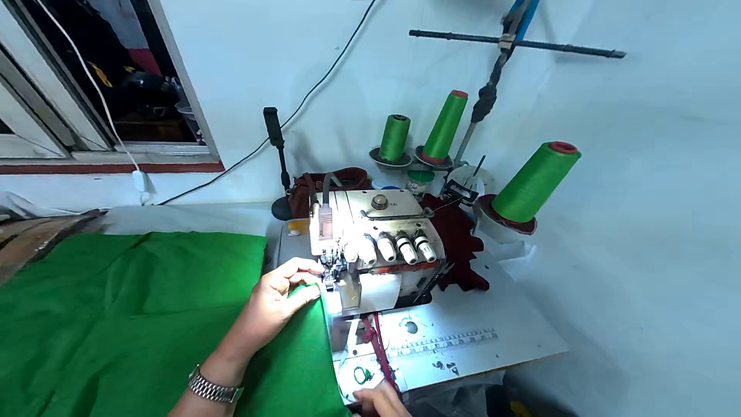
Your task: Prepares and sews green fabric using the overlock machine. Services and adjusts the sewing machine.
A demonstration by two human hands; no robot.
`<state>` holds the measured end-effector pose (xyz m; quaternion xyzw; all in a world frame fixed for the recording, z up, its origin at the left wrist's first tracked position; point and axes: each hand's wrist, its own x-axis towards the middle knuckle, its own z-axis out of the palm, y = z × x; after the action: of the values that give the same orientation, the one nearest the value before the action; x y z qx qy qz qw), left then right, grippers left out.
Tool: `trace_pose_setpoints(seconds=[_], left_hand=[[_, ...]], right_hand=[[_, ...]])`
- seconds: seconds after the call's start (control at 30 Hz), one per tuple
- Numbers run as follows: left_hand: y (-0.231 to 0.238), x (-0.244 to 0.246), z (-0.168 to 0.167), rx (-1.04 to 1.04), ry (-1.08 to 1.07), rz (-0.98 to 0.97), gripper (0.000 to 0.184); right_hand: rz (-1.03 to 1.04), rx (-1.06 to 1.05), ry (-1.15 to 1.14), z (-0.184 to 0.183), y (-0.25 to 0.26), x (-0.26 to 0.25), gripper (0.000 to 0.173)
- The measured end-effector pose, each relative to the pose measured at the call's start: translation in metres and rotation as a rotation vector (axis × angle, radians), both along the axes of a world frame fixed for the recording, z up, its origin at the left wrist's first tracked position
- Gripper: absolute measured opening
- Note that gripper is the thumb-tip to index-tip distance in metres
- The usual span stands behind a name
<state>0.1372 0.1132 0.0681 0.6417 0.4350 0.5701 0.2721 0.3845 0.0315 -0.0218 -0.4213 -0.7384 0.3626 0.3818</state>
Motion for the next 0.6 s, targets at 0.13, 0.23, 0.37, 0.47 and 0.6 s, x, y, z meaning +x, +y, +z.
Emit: trace_pose_setpoints(seconds=[0.13,0.23,0.37,0.47,0.6], left_hand=[[-0.001,-0.003,-0.003,-0.01,0.024,-0.004,0.026],[0.0,-0.003,-0.004,-0.004,0.035,0.007,0.024],[0.0,-0.003,-0.004,-0.004,0.066,0.022,0.023],[0.0,-0.002,-0.005,0.006,0.102,0.044,0.022],[0.002,0.002,-0.009,0.057,0.153,0.142,0.024]], right_hand=[[-0.076,0.188,0.178,0.017,0.033,-0.044,0.029],[-0.071,0.15,0.36,0.007,0.053,-0.075,0.029],[-0.077,-0.006,0.566,0.004,0.051,-0.087,0.009],[-0.088,-0.132,0.618,0.006,0.042,-0.082,0.006],[-0.123,-0.278,0.688,0.013,0.035,-0.08,0.013]])
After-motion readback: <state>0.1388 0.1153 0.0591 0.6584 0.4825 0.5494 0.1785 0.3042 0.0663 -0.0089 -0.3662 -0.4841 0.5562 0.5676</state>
